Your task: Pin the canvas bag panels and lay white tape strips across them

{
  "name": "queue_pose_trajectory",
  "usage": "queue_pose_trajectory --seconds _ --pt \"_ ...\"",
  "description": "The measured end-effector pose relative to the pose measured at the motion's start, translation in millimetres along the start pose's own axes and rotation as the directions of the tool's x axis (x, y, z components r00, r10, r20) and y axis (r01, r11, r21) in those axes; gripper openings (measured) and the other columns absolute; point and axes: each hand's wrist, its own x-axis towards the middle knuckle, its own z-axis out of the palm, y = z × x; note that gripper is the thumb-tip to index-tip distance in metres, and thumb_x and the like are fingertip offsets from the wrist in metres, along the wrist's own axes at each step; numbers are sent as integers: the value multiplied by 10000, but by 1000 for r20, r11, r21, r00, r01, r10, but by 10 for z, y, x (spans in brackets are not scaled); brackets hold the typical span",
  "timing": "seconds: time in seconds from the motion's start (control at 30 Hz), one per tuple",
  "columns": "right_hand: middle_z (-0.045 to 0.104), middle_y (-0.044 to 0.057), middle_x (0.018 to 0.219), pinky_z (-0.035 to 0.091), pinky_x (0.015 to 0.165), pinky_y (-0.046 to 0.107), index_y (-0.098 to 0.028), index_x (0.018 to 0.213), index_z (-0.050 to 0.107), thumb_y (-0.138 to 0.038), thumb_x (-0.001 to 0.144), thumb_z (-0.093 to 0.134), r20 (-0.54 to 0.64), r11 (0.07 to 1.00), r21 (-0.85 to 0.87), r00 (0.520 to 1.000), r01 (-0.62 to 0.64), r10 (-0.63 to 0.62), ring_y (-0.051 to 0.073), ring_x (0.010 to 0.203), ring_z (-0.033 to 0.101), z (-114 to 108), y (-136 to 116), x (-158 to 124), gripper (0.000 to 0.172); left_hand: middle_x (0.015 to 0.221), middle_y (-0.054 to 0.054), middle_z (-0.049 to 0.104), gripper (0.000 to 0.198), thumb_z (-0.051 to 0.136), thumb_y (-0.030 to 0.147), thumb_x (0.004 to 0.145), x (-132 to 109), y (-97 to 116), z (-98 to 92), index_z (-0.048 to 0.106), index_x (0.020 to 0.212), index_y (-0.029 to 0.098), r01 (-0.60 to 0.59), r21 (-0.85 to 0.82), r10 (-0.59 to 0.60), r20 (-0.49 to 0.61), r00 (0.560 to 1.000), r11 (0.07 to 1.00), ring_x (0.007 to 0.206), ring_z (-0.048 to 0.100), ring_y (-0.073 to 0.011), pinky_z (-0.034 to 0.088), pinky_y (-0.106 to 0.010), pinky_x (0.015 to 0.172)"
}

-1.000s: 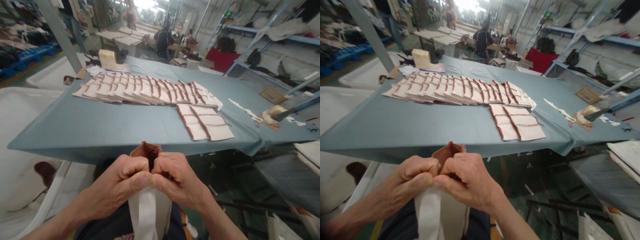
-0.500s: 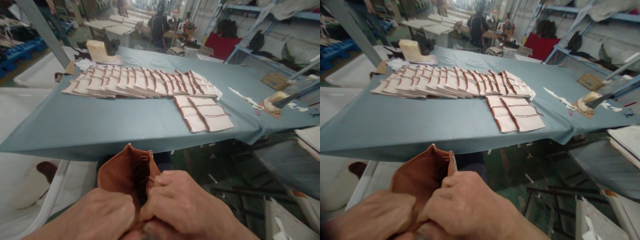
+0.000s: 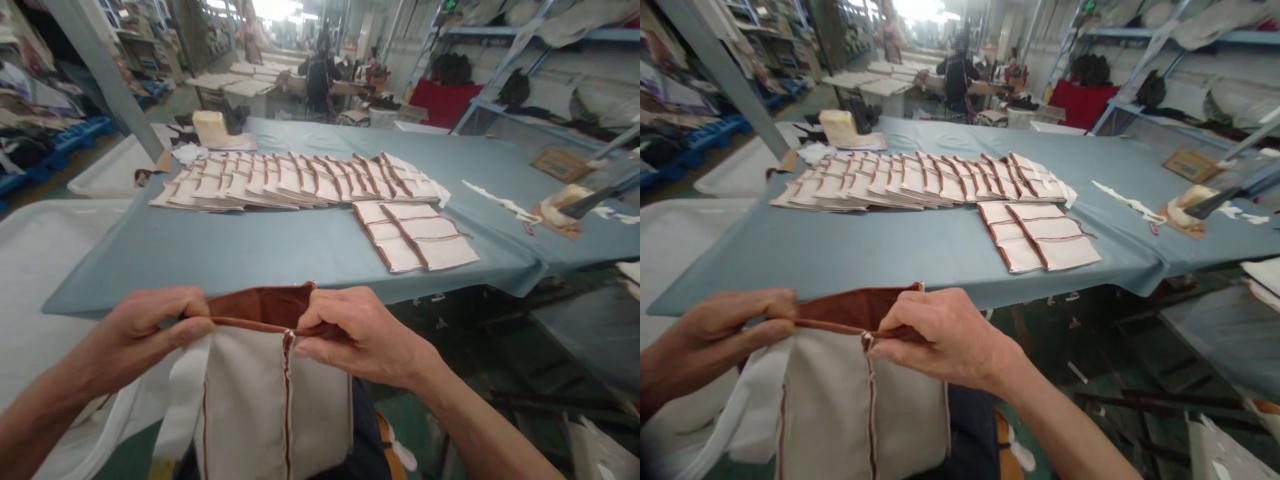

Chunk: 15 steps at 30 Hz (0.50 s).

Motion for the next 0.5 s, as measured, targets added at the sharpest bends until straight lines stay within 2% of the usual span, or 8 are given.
queue_pose_trajectory --seconds 0.1,0.17,0.2,0.27,0.37,0.43,0.5 --pt "646 -44 719 380 605 212 -174 848 672 -302 1038 756 33 991 120 998 -51 47 76 594 519 -11 -85 99 244 747 57 635 540 508 621 1110 159 -79 17 659 811 198 -31 -178 48 92 995 984 668 572 -113 422 -195 660" --pt "610 -60 699 349 569 205 -176 818 654 -316 1022 771 70 971 207 992 -117 105 65 571 470 -18 -119 137 274 845 22 716 639 510 800 1024 256 -21 49 726 939 204 -92 -249 128 132 983 964 756 637 -151 456 -218 710" --pt "605 -59 705 347 569 204 -176 815 649 -319 1020 771 88 958 245 988 -146 128 66 579 467 -20 -126 148 277 899 6 751 650 543 827 987 303 41 68 745 1000 210 -120 -273 164 146 976 955 807 667 -167 471 -225 747" --pt "617 -46 742 363 592 206 -173 820 644 -331 1018 770 112 937 300 982 -177 150 72 615 487 -19 -126 158 282 932 1 777 569 632 769 981 390 203 104 754 1030 215 -141 -322 206 177 962 936 845 690 -168 481 -219 792" --pt "640 -19 787 392 640 220 -171 823 641 -370 1033 751 117 944 283 984 -166 138 94 678 540 -8 -103 150 310 812 32 730 359 702 524 1051 479 415 149 719 924 188 -120 -414 235 238 942 902 720 635 -119 458 -193 698" --pt "637 -17 775 396 651 223 -171 821 640 -389 1052 728 117 961 235 986 -146 121 100 686 551 2 -88 137 330 758 47 698 238 714 357 1039 495 467 171 704 880 180 -106 -448 237 248 939 888 664 592 -100 427 -185 641" --pt "626 -28 757 390 646 219 -171 834 646 -385 1063 719 123 971 200 987 -130 106 94 664 533 15 -78 124 322 754 47 703 162 725 287 1007 486 455 188 720 889 176 -74 -445 209 262 942 892 653 587 -94 411 -184 617"
